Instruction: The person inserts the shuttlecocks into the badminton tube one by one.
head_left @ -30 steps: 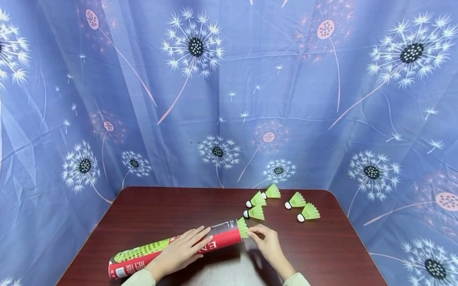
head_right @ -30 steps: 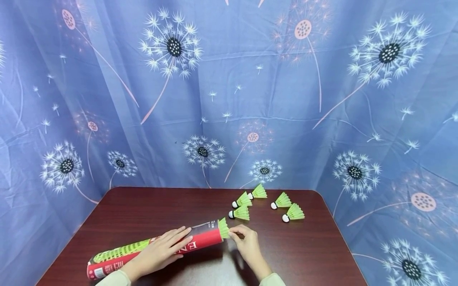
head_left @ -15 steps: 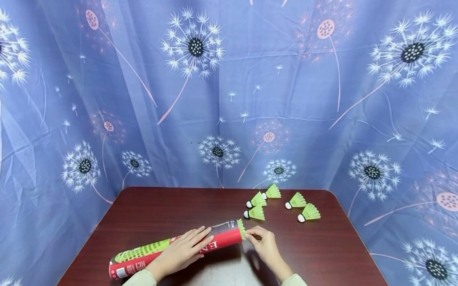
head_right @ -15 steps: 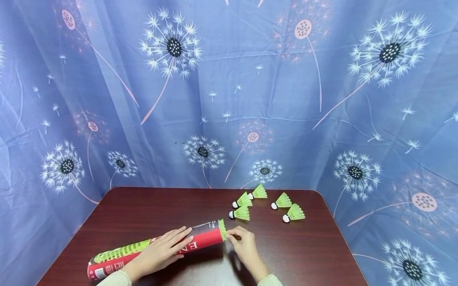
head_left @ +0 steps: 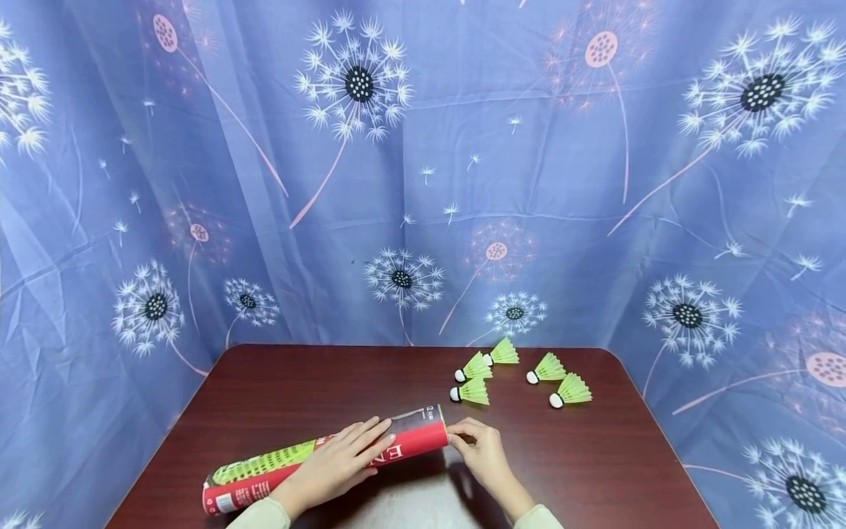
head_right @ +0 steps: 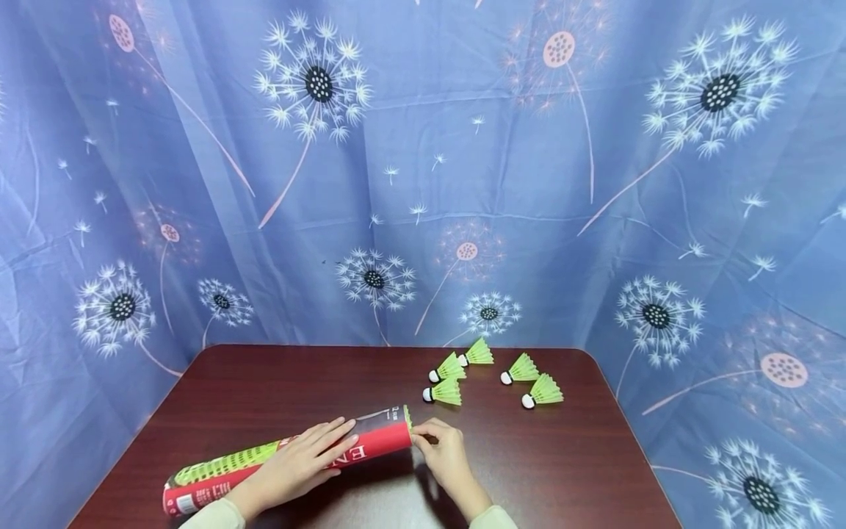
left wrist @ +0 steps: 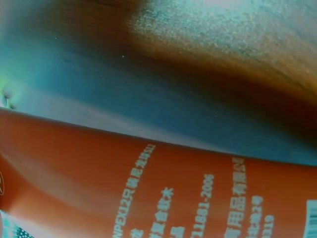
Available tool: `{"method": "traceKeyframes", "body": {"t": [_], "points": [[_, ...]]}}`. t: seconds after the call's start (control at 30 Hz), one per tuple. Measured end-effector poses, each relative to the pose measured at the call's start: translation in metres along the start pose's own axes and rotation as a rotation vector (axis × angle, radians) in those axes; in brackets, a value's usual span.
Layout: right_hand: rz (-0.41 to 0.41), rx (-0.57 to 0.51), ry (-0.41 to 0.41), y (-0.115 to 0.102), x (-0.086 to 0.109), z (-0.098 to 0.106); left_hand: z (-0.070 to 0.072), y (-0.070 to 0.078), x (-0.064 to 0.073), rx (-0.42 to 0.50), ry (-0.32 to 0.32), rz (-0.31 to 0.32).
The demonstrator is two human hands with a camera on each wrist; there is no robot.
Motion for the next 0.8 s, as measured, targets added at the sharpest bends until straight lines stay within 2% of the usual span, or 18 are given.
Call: {"method": "traceKeyframes", "body": {"t": [0.23,0.47,0.57,0.8], "points": [[0.025,0.001,-0.019,-0.001,-0.002,0.0,0.0,-0.001,-0.003,0.014,0.01,-0.005],[0.098,-0.044,-0.096,-0.002,-0.002,0.001,-0.001,-0.003,-0.001,0.016,0.017,-0.006],[0.102,-0.053,-0.115,0.001,-0.004,0.003,-0.001,-0.003,0.0,0.018,0.017,-0.003],[0.051,0.047,-0.062,0.021,-0.015,0.014,0.001,-0.004,0.0,0.011,0.002,0.017]]}}
Point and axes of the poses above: each hand's wrist, its own x-axis away from the middle knuckle, its own z-axis out of the back of the hand, y = z × x, the point moved 5 cm from there along -x, towards the middle knuckle, and after that the axes turned 12 degrees about y, right-handed, at the moved point
